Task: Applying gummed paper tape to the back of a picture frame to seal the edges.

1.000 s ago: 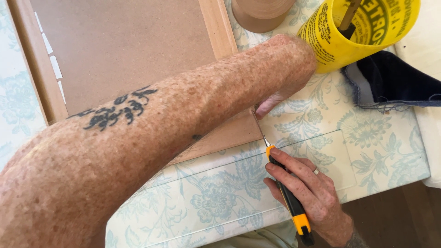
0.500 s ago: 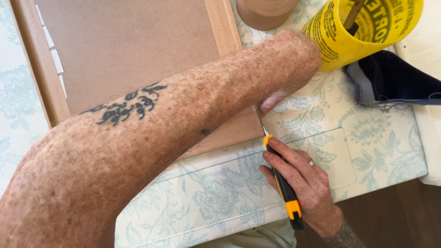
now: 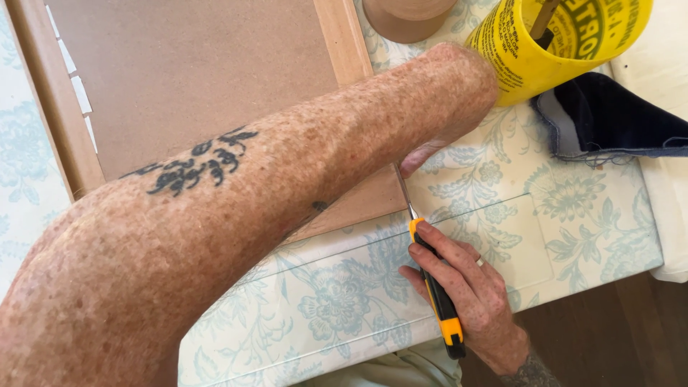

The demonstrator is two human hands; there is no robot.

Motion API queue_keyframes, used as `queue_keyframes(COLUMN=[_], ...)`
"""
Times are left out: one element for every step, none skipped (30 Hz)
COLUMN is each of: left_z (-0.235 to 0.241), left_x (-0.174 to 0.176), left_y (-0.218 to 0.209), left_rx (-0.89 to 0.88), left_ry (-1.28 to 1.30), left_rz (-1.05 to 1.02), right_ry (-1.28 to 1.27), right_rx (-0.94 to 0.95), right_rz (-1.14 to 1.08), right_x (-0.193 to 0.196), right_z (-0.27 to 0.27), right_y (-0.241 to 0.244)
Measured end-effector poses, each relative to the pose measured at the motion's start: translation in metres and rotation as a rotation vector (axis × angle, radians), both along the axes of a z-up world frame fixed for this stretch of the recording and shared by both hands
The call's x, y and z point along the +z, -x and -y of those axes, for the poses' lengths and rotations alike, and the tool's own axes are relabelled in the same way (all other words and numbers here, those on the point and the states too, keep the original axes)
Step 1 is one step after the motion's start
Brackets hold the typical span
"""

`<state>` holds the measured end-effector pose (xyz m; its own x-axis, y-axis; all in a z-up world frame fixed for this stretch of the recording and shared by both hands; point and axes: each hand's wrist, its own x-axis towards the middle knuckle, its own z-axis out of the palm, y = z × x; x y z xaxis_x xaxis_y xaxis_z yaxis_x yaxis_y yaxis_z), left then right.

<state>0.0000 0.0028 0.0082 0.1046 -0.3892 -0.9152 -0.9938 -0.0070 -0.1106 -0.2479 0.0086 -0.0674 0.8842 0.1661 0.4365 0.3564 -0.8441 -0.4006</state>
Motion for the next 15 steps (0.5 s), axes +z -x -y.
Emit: queue_keyframes(left_z=[0.000, -0.001, 0.000, 0.001, 0.002, 0.001, -0.001, -0.002, -0.002, -0.002, -0.002, -0.003, -0.004, -0.005, -0.005], left_x=[0.001, 0.001, 0.000, -0.001, -0.002, 0.000, 0.003, 0.006, 0.005, 0.004, 0.004, 0.004, 0.003, 0.002, 0.001], left_y=[0.000, 0.000, 0.000, 0.000, 0.000, 0.000, 0.001, 0.001, 0.001, 0.001, 0.000, 0.000, 0.000, 0.000, 0.001], left_rx=[-0.006, -0.012, -0.012, -0.024, -0.036, -0.036, -0.009, 0.019, 0.020, 0.023, 0.025, 0.027, 0.034, 0.040, 0.041], left_ry=[0.011, 0.023, 0.024, 0.004, -0.015, -0.015, 0.006, 0.028, 0.028, 0.039, 0.050, 0.051, 0.055, 0.058, 0.058], left_rz=[-0.002, -0.003, -0.003, -0.018, -0.034, -0.036, -0.028, -0.019, -0.019, -0.015, -0.011, -0.011, -0.009, -0.011, -0.014], right_ry=[0.000, 0.000, 0.001, 0.011, 0.021, 0.021, 0.023, 0.025, 0.026, 0.012, -0.002, -0.001, -0.021, -0.042, -0.041], right_rx=[-0.002, -0.005, -0.005, -0.009, -0.013, -0.013, -0.014, -0.015, -0.014, -0.006, 0.003, 0.004, 0.001, -0.003, -0.002], right_rz=[-0.010, -0.020, -0.019, -0.015, -0.011, -0.014, -0.008, -0.001, -0.001, 0.001, 0.004, 0.004, -0.020, -0.047, -0.050], right_x=[0.000, -0.001, 0.001, 0.002, 0.003, 0.005, 0.006, 0.007, 0.008, 0.008, 0.009, 0.010, 0.012, 0.013, 0.014], right_z=[0.000, 0.000, -0.001, -0.001, -0.001, -0.001, -0.002, -0.002, -0.002, -0.002, -0.003, -0.003, -0.003, -0.003, -0.003], right_y=[0.002, 0.003, 0.004, 0.006, 0.007, 0.008, 0.009, 0.009, 0.011, 0.012, 0.013, 0.015, 0.017, 0.019, 0.022])
